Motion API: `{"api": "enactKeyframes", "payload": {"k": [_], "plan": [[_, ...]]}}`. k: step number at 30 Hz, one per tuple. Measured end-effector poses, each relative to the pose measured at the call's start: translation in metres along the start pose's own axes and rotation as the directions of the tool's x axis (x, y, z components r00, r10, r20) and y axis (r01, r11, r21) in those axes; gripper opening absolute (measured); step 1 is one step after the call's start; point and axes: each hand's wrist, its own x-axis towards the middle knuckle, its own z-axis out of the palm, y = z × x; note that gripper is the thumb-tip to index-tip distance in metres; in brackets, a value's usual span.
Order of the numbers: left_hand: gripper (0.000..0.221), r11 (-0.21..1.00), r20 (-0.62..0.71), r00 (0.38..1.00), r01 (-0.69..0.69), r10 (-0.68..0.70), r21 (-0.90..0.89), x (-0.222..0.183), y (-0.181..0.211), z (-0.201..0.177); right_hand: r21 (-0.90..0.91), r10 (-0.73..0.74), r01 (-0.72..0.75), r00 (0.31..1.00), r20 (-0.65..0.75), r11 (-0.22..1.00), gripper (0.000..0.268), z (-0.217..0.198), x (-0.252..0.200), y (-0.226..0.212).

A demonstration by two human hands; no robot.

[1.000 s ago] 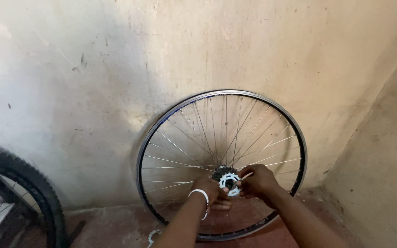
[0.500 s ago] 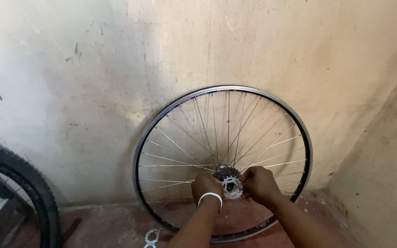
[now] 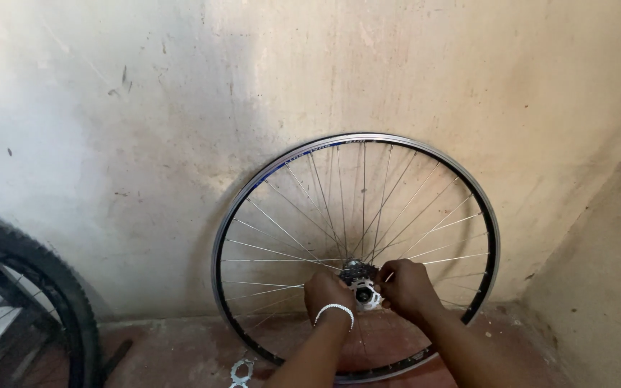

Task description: Assembling a bicycle cassette by cleaning and installing cogs and spacers onto the rear wheel hub.

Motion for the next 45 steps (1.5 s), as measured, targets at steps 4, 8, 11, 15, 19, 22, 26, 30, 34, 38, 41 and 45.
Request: {"api": "enactKeyframes", "payload": {"k": [4, 8, 11, 15, 19, 22, 26, 30, 34, 38, 41, 45], "plan": [[0.011, 0.999, -0.027, 1.0, 0.018, -0.016, 0.046, 0.001, 0.003, 0.0, -0.051, -0.007, 0.007, 1.0, -0.013, 0.999, 0.006, 0.002, -0.002, -0.007], [0.016, 0.996, 0.004, 1.0, 0.03, -0.031, 0.078, -0.011, 0.008, -0.007, -0.198, -0.114, 0.102, 0.992, -0.049, 0.975, 0.014, 0.005, 0.0, -0.001], [0.014, 0.995, -0.038, 0.997, -0.07, 0.073, 0.076, 0.001, -0.005, 0.006, -0.193, -0.162, 0.146, 0.984, -0.071, 0.97, 0.01, 0.004, -0.003, -0.004], [0.02, 0.991, 0.001, 0.997, -0.071, 0.071, 0.114, -0.001, -0.004, 0.003, -0.187, -0.117, 0.114, 0.993, -0.003, 0.976, 0.009, 0.002, 0.004, 0.006], [0.023, 0.994, -0.038, 0.997, -0.071, 0.074, 0.088, -0.01, 0.005, -0.004, -0.17, -0.182, 0.177, 0.983, -0.017, 0.969, 0.008, 0.002, 0.002, 0.007], [0.022, 0.994, -0.039, 0.997, -0.068, 0.072, 0.08, -0.01, 0.005, -0.003, -0.186, -0.207, 0.2, 0.978, -0.021, 0.962, 0.01, 0.002, 0.005, 0.008], [0.011, 0.996, -0.104, 0.992, -0.072, 0.077, 0.048, -0.008, 0.003, 0.001, -0.125, -0.154, 0.158, 0.987, 0.04, 0.98, 0.009, -0.002, -0.001, 0.0], [0.02, 0.998, 0.001, 0.998, -0.059, 0.059, -0.029, -0.012, 0.017, -0.024, -0.202, -0.054, 0.071, 0.994, 0.09, 0.977, 0.015, -0.003, 0.006, -0.005], [0.017, 0.998, 0.009, 0.999, -0.045, 0.045, -0.039, -0.015, 0.018, -0.024, -0.15, -0.035, 0.056, 0.99, 0.14, 0.987, 0.015, -0.006, 0.011, 0.003], [0.017, 0.997, 0.007, 0.998, -0.055, 0.055, -0.049, -0.017, 0.017, -0.026, -0.127, -0.05, 0.066, 0.99, 0.13, 0.99, 0.011, -0.006, 0.009, 0.002], [0.016, 0.998, 0.008, 0.999, -0.05, 0.05, -0.039, -0.014, 0.01, -0.016, -0.089, -0.051, 0.064, 0.99, 0.133, 0.994, 0.012, -0.006, 0.013, 0.007], [0.015, 0.997, 0.04, 0.998, -0.044, 0.047, -0.063, -0.01, 0.004, -0.012, -0.154, -0.06, 0.082, 0.988, 0.143, 0.985, 0.015, -0.004, 0.016, 0.009]]}}
